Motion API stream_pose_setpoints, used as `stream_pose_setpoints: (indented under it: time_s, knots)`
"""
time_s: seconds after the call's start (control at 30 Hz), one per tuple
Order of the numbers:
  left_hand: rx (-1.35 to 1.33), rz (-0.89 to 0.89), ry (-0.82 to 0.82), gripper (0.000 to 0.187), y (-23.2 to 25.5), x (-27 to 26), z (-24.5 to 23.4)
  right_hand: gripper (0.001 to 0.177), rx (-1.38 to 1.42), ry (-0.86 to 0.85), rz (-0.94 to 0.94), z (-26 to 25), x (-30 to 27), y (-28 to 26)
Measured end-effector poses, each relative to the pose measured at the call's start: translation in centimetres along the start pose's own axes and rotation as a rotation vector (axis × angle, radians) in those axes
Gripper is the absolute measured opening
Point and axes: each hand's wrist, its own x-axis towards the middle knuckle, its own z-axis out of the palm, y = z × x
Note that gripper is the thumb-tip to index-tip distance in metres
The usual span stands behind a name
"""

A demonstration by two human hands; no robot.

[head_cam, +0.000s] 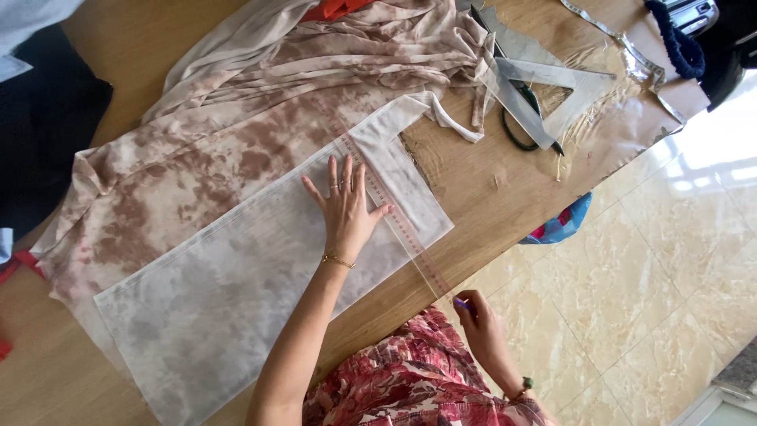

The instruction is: The person cuts a piece of light-colored fabric using scissors, then smooths it on the table. They use a ruler and a pen to measure and mark lines on the fabric for further cutting or sewing.

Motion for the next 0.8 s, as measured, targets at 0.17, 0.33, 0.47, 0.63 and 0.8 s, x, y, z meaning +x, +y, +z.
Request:
stream_pose_setpoints:
  time_s: [0.17, 0.33, 0.47, 0.63, 0.8]
  knots:
    - [-0.047, 0.023, 0.159, 0.096, -3.5, -5.0, -0.3, 0.018, 0.276, 0.052, -0.090, 4.5, -1.7, 3.1]
    - [-0.036, -0.053, 0.205, 0.090, -8.4, -10.5, -3.3, 0.017, 0.214, 0.028, -0.152, 8.1, -4.8, 0.5]
    - [0.042, -0.071, 0.141, 0.086, -12.2, -12.2, -3.9, 0.016, 0.277, -0.033, -0.180, 11.0, -6.5, -0.8]
    - [0.113, -0.014, 0.063, 0.087, -14.8, -12.4, -4.2, 0.016, 0.308, -0.044, -0.123, 13.1, -7.9, -1.8]
    - [0.110, 0.098, 0.048, 0.091, -15.2, -12.3, -4.8, 0.017, 0.177, 0.049, -0.077, 13.2, -8.8, -3.8]
